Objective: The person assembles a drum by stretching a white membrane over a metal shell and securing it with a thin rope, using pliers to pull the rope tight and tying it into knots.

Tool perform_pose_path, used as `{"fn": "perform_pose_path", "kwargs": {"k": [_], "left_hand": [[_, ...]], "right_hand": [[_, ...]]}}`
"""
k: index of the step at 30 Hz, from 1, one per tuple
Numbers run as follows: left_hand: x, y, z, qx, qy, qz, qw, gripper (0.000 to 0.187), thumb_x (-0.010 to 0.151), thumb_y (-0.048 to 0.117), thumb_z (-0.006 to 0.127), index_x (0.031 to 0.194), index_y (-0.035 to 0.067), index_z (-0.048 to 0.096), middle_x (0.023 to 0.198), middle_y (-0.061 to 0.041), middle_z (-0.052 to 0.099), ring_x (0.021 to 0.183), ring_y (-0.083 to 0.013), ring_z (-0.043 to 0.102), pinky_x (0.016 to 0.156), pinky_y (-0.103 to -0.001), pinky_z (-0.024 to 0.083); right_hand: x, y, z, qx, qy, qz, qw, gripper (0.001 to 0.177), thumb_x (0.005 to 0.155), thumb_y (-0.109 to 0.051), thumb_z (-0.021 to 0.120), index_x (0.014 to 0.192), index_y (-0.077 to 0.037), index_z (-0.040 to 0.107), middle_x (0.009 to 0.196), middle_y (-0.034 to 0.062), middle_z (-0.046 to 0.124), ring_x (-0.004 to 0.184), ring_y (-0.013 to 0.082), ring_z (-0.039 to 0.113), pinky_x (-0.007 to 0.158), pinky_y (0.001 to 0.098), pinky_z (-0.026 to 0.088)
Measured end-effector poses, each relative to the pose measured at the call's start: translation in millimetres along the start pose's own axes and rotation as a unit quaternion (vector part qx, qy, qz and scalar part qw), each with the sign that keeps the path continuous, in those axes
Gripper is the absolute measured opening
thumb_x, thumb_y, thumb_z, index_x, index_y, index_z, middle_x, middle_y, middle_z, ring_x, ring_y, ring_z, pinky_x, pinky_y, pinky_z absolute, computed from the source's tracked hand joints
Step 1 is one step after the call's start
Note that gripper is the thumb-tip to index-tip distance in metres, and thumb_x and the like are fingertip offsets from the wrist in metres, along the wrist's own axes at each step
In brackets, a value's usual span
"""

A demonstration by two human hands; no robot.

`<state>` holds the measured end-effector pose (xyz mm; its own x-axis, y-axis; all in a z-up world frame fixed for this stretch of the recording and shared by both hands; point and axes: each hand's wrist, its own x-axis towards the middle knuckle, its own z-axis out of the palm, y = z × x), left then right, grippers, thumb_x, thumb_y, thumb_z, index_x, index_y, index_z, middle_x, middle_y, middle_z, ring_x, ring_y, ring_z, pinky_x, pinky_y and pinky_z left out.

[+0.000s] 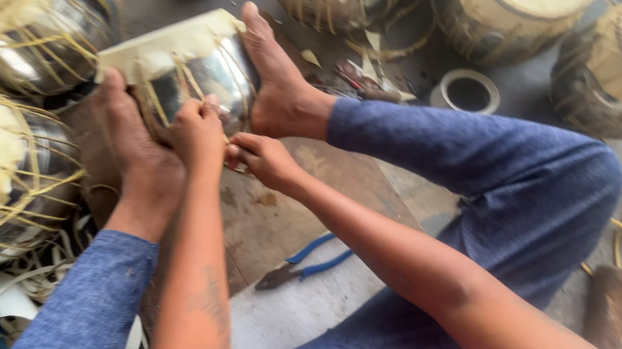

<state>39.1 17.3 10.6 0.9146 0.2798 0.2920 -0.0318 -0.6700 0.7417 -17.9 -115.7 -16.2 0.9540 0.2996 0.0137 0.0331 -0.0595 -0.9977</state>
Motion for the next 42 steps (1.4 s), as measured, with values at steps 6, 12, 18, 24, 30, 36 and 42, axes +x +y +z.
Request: {"fn": "perform_pose_path", "kwargs": {"k": [6, 12, 18, 24, 30, 36, 42], "left_hand": [[-1.8, -11.2, -4.7, 0.127, 0.060, 0.126, 0.982, 0.026, 0.099, 0.026, 0.062, 0.082, 0.005, 0.066, 0.085, -0.017, 0.072, 0.080, -0.0417, 0.068, 0.070, -0.054, 0.052], [-5.8, -3.5, -8.2, 0.154, 0.045, 0.154, 0.975, 0.024, 0.097, 0.026, 0.064, 0.082, 0.007, 0.064, 0.086, -0.017, 0.071, 0.080, -0.0407, 0.068, 0.072, -0.054, 0.052], [-18.9, -1.2, -14.1, 0.123, 0.030, 0.169, 0.977, 0.019, 0.095, 0.022, 0.064, 0.087, 0.005, 0.064, 0.088, -0.017, 0.071, 0.081, -0.0388, 0.068, 0.074, -0.052, 0.053], [-41.2, -4.7, -9.1, 0.123, 0.047, 0.190, 0.973, 0.019, 0.098, 0.020, 0.063, 0.088, 0.005, 0.064, 0.087, -0.017, 0.070, 0.082, -0.0384, 0.069, 0.075, -0.051, 0.053], [-56.5, -5.3, -13.6, 0.129, 0.064, 0.181, 0.973, 0.014, 0.094, 0.019, 0.064, 0.089, 0.006, 0.066, 0.085, -0.016, 0.071, 0.080, -0.0367, 0.069, 0.074, -0.051, 0.053], [-62.1, -8.9, -7.7, 0.095, 0.081, 0.172, 0.977, 0.014, 0.093, 0.020, 0.065, 0.086, 0.007, 0.067, 0.084, -0.015, 0.071, 0.079, -0.0368, 0.069, 0.073, -0.051, 0.053], [-63.7, -19.3, 7.9, 0.127, 0.114, 0.164, 0.972, 0.018, 0.094, 0.018, 0.060, 0.079, 0.011, 0.066, 0.080, -0.012, 0.071, 0.075, -0.0346, 0.070, 0.070, -0.050, 0.054]], "right_hand": [[10.4, 8.9, -20.0, -0.164, 0.019, -0.108, 0.980, 0.018, 0.092, -0.013, 0.070, 0.109, -0.008, 0.074, 0.091, 0.0080, 0.076, 0.083, 0.0155, 0.071, 0.078, 0.0343, 0.056], [78.9, -21.8, -37.0, -0.371, 0.188, -0.082, 0.906, 0.027, 0.085, -0.006, 0.067, 0.111, -0.005, 0.059, 0.096, 0.0191, 0.070, 0.094, 0.0402, 0.069, 0.083, 0.0501, 0.054], [89.2, -32.2, -28.5, -0.389, 0.203, -0.025, 0.898, 0.047, 0.074, -0.005, 0.073, 0.113, -0.003, 0.046, 0.102, 0.0287, 0.062, 0.099, 0.0496, 0.063, 0.085, 0.0543, 0.051], [68.7, -35.3, -38.6, -0.331, 0.180, -0.032, 0.926, 0.036, 0.072, -0.010, 0.076, 0.097, -0.003, 0.052, 0.091, 0.0227, 0.066, 0.090, 0.0422, 0.066, 0.079, 0.0499, 0.051], [62.9, -38.7, -51.8, -0.138, 0.099, -0.019, 0.985, 0.019, 0.071, -0.011, 0.072, 0.080, -0.005, 0.056, 0.072, 0.0051, 0.058, 0.069, 0.0161, 0.055, 0.061, 0.0335, 0.047], [46.0, 19.0, -33.5, 0.089, 0.093, -0.017, 0.992, 0.011, 0.082, -0.007, 0.065, 0.090, -0.007, 0.058, 0.081, -0.0005, 0.054, 0.072, 0.0101, 0.050, 0.060, 0.0283, 0.042], [-2.9, 60.9, -22.0, 0.098, -0.004, 0.106, 0.990, 0.009, 0.087, -0.013, 0.059, 0.096, -0.014, 0.059, 0.082, -0.0010, 0.064, 0.071, 0.0105, 0.063, 0.060, 0.0250, 0.050]]}}
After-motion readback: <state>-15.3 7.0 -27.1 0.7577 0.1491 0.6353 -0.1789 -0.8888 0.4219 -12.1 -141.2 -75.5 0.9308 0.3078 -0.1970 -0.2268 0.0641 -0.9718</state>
